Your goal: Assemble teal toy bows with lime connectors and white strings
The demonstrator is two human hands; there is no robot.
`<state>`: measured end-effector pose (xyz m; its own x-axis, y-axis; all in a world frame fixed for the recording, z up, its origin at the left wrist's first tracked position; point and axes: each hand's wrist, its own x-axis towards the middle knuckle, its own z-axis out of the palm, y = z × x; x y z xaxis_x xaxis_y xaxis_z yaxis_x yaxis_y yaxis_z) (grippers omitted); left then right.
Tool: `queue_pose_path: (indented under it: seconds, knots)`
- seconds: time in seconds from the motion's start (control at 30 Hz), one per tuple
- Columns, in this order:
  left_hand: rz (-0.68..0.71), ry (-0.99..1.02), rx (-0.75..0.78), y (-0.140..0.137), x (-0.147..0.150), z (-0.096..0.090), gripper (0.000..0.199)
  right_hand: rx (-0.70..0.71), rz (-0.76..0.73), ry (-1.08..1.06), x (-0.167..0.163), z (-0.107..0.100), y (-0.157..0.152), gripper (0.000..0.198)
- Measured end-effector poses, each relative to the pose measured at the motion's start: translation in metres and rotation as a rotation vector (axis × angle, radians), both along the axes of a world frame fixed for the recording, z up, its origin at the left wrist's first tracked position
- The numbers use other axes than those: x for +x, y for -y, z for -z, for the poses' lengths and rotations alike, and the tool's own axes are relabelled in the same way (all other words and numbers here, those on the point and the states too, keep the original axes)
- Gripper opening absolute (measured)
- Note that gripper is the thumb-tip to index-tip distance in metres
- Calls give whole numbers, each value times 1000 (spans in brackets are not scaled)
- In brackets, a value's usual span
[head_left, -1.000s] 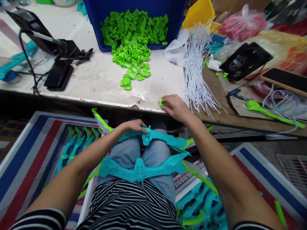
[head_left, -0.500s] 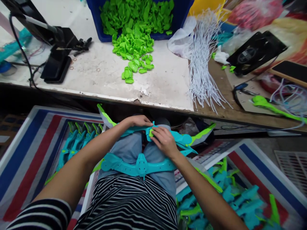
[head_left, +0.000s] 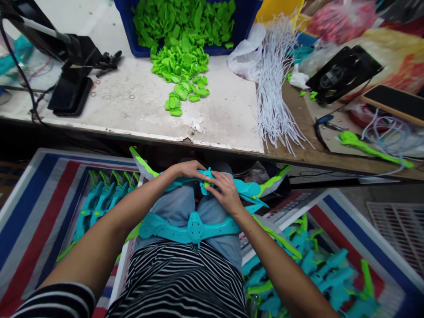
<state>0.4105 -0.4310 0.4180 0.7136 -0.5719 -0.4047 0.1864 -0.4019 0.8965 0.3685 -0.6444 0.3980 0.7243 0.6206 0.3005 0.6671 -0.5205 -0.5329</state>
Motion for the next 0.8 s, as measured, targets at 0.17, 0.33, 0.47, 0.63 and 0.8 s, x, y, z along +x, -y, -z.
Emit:
queue_pose_path:
  seconds: [0.17, 0.33, 0.47, 0.63, 0.8]
  knots:
    - [-55, -33, 28, 3, -1, -3, 47, 19, 133, -120, 7, 3, -5, 45]
    - [-70, -117, 52, 7, -1, -5, 51, -2, 94, -165, 9, 1, -4, 44]
    - [-32, -91, 78, 7, 1, -4, 55, 49, 57, -48, 5, -2, -2, 35]
    - [-29, -94, 81, 5, 1, -6, 64, 113, 87, -85, 7, -3, 1, 25]
    - [27, -67, 46, 4, 2, -3, 64, 11, 62, -51, 4, -4, 0, 32]
